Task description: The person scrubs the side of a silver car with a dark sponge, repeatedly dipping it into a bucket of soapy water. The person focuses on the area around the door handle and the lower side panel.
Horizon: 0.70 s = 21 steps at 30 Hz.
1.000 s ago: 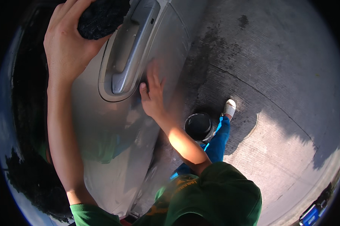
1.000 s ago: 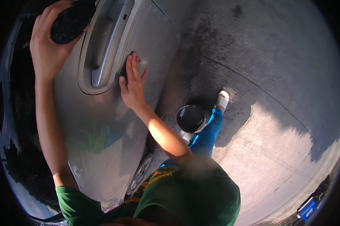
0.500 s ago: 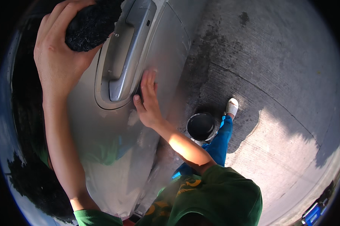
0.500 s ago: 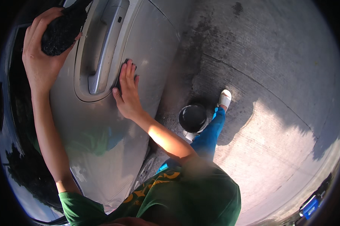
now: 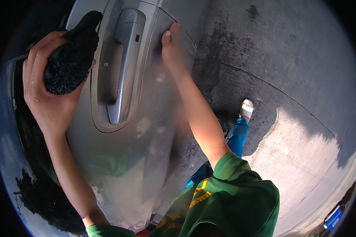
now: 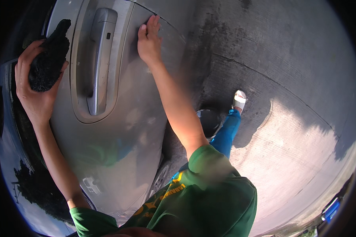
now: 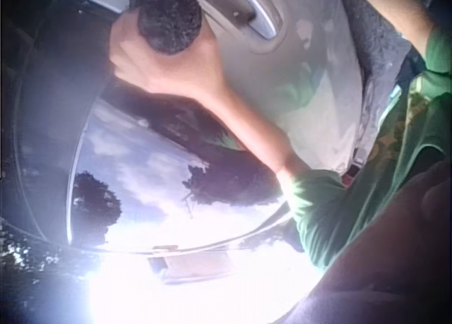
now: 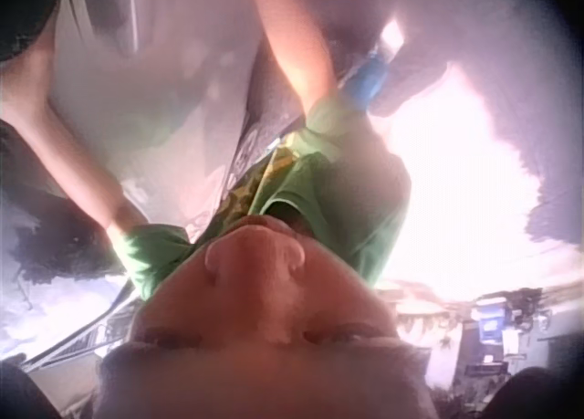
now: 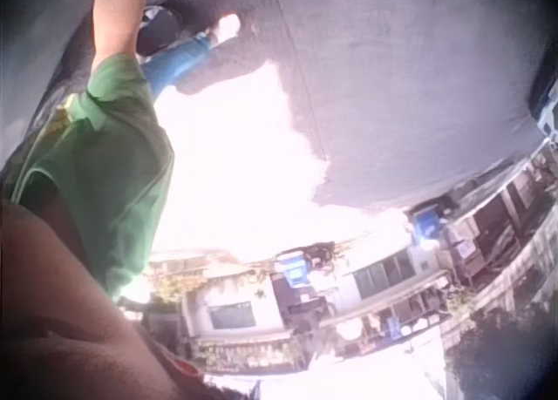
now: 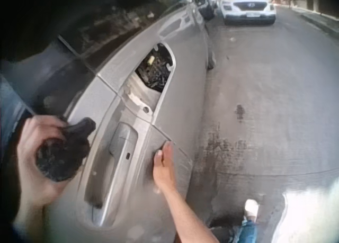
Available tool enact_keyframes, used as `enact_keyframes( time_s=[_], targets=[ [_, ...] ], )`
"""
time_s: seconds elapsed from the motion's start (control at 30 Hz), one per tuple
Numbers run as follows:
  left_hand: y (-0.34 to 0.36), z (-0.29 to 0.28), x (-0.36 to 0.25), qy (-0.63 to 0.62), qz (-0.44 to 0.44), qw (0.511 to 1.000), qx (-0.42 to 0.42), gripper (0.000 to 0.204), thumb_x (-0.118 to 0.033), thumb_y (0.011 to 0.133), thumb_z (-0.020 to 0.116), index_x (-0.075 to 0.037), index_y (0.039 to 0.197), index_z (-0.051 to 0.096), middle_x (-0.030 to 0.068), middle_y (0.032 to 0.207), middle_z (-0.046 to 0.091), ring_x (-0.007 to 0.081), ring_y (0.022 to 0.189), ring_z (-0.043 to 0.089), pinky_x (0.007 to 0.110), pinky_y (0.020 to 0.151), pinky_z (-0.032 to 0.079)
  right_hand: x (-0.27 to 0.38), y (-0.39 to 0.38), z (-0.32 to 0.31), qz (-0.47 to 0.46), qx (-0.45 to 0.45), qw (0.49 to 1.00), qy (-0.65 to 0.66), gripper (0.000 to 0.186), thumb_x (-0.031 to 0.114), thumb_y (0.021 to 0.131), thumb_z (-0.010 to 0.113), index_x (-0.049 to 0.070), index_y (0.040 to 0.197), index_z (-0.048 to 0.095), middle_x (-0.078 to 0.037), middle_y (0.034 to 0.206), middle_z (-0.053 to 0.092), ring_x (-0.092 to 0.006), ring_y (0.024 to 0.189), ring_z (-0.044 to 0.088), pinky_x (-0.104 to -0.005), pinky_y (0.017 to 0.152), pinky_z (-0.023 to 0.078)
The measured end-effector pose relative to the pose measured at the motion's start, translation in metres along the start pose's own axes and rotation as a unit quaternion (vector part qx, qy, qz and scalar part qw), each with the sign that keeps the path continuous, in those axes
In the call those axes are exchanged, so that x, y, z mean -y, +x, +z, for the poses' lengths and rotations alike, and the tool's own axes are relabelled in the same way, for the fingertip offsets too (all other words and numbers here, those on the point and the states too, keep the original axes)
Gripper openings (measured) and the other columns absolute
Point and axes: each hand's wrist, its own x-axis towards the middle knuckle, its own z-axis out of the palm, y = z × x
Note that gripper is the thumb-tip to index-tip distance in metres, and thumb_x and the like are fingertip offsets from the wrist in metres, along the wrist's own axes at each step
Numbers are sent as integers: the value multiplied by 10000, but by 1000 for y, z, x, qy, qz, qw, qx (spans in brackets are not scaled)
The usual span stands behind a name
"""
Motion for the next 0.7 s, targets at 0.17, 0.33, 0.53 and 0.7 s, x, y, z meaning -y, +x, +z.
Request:
enact_keyframes(
  time_s=[0.17,0.33,0.53,0.7],
  targets=[
    [-4,2,-1,-6,-11,1000,11,473,-66,697,888,-67,1123,681,62,1258,696,276,1155,642,399,1016,488,-40,38,17,69,-48,993,83,699,404,1103,345,48,1645,80,-190,1722,28,-390,1584,60,-661,1217,77],
    [-1,0,6,-10,1,1000,13,489,-70,695,891,-72,1139,685,51,1257,699,257,1156,646,381,1019,490,-29,-2,18,-86,-56,994,35,700,416,1110,342,19,1636,106,-205,1716,59,-379,1585,67,-607,1237,91],
    [-3,15,2,-15,-7,1000,-13,492,-129,671,920,-83,1112,707,27,1248,710,244,1164,650,390,1023,494,-45,-159,66,-74,-8,995,69,791,515,1081,342,30,1645,72,-242,1709,13,-449,1574,-7,-644,1217,17],
    [16,26,1,-46,17,993,-108,393,-106,617,864,-48,944,654,98,1024,678,282,932,626,369,822,469,-67,-244,103,-155,69,984,52,818,528,1073,350,18,1643,60,-266,1701,-2,-475,1566,-27,-702,1186,14]
  ],
)
